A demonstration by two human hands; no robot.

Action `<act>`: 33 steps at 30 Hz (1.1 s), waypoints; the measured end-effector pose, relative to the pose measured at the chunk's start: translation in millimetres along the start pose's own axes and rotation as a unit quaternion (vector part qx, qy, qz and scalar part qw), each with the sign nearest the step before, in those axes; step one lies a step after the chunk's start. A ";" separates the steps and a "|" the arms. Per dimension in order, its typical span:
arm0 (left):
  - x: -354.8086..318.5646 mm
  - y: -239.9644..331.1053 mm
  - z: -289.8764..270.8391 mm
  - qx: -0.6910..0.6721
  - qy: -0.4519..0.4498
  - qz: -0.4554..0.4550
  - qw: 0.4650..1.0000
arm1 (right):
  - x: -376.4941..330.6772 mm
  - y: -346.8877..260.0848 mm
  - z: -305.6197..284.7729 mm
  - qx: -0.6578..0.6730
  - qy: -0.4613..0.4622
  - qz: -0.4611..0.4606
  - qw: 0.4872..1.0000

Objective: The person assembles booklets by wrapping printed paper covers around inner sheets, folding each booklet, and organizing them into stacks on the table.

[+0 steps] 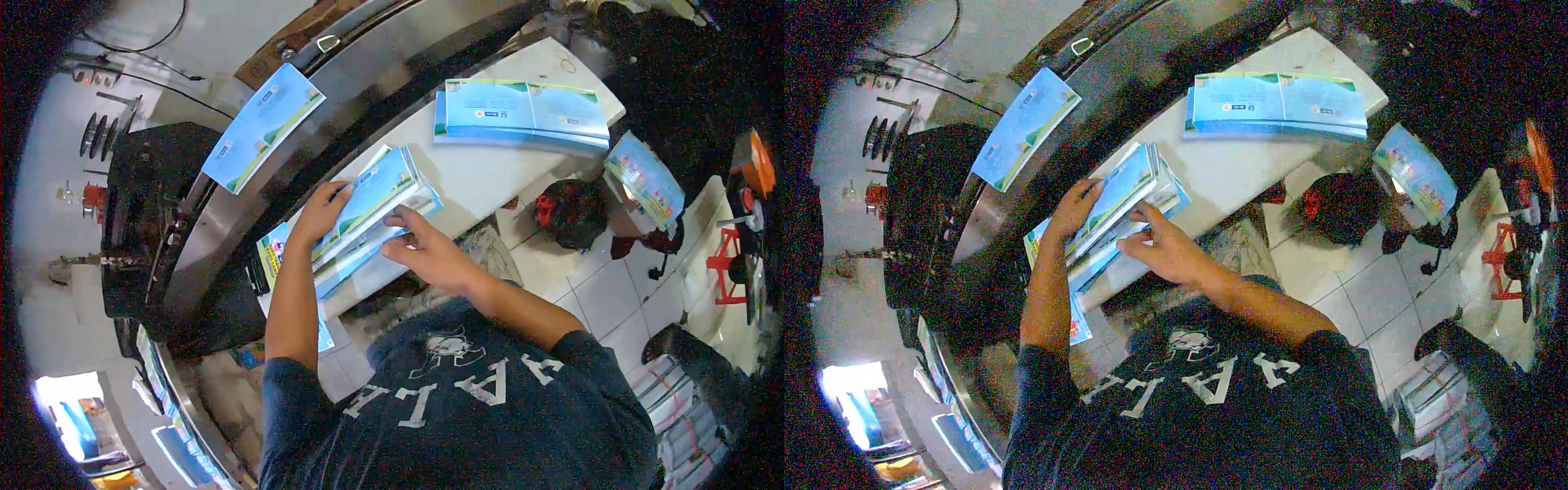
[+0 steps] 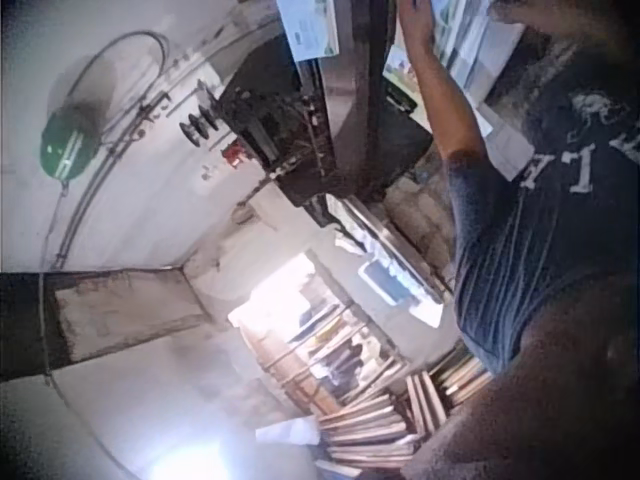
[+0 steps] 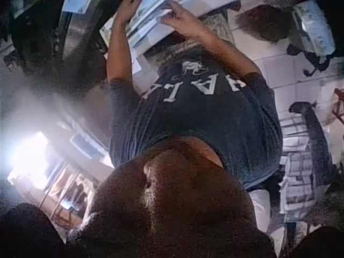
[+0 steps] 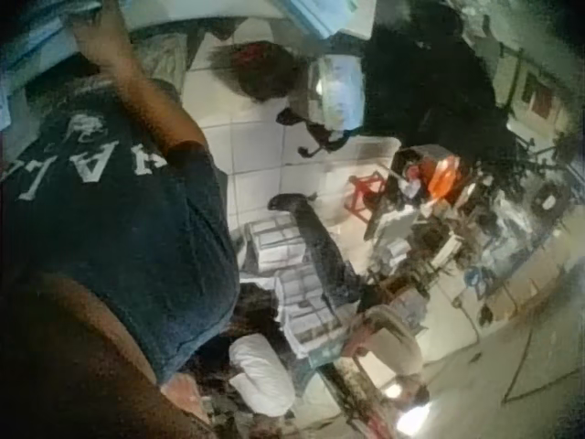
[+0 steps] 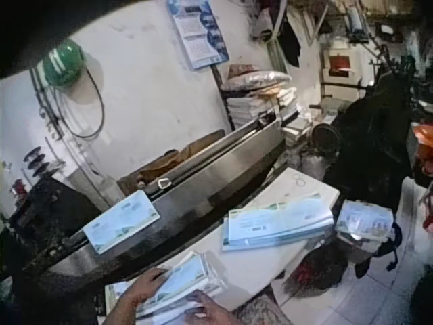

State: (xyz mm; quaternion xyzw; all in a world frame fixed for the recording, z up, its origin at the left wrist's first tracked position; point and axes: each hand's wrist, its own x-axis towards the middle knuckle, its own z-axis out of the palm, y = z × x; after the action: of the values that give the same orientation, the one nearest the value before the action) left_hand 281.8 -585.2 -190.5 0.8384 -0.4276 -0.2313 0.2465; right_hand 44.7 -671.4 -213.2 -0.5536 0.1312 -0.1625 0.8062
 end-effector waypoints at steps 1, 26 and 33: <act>2.2 -3.8 -1.9 -0.024 -0.008 -0.024 0.999 | 3.7 4.1 0.2 -0.009 -0.001 -0.004 1.000; 33.7 -27.9 -23.6 0.048 -0.115 -0.027 0.992 | -22.7 24.1 14.9 -0.721 -0.068 -0.227 0.651; 40.3 -28.0 -27.5 0.008 -0.161 -0.055 0.985 | -12.4 31.8 26.8 -0.733 -0.050 -0.221 0.641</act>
State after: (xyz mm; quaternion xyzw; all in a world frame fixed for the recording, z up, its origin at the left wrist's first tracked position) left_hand 336.5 -598.4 -193.6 0.8143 -0.4169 -0.3730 0.1550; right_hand 47.6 -632.9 -233.1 -0.9832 0.0403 -0.1582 0.0815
